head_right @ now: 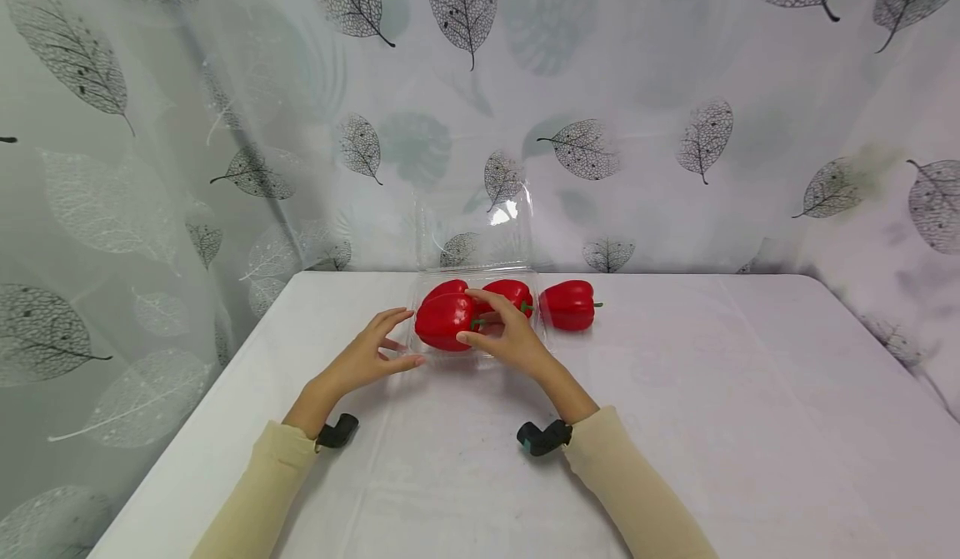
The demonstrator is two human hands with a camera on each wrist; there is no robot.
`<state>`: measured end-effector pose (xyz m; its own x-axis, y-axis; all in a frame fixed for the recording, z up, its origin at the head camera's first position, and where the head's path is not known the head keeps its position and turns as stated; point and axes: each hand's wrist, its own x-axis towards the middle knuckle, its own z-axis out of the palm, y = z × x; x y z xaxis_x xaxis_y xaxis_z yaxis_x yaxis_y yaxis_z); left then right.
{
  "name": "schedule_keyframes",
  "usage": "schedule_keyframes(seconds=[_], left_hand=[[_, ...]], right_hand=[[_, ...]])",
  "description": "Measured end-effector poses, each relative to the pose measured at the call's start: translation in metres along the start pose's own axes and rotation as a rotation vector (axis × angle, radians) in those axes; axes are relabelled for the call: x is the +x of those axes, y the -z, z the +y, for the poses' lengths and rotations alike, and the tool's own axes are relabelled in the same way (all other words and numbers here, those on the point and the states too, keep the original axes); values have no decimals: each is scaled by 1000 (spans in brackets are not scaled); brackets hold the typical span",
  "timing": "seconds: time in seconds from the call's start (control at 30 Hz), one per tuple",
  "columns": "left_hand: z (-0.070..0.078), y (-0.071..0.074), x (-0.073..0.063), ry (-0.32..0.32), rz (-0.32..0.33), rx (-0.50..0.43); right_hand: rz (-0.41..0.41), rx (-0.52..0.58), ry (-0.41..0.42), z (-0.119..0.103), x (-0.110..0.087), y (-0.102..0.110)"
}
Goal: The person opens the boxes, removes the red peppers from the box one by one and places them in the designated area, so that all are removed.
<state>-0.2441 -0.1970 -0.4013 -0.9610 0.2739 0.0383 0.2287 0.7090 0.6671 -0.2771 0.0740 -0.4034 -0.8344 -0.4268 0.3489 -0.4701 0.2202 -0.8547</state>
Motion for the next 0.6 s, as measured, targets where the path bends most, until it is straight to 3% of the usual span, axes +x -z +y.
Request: schedule_keyframes(seconds=[0.6], left_hand=[[-1, -1, 1, -9, 1, -10]], right_hand=[[67, 92, 30, -3, -6, 0]])
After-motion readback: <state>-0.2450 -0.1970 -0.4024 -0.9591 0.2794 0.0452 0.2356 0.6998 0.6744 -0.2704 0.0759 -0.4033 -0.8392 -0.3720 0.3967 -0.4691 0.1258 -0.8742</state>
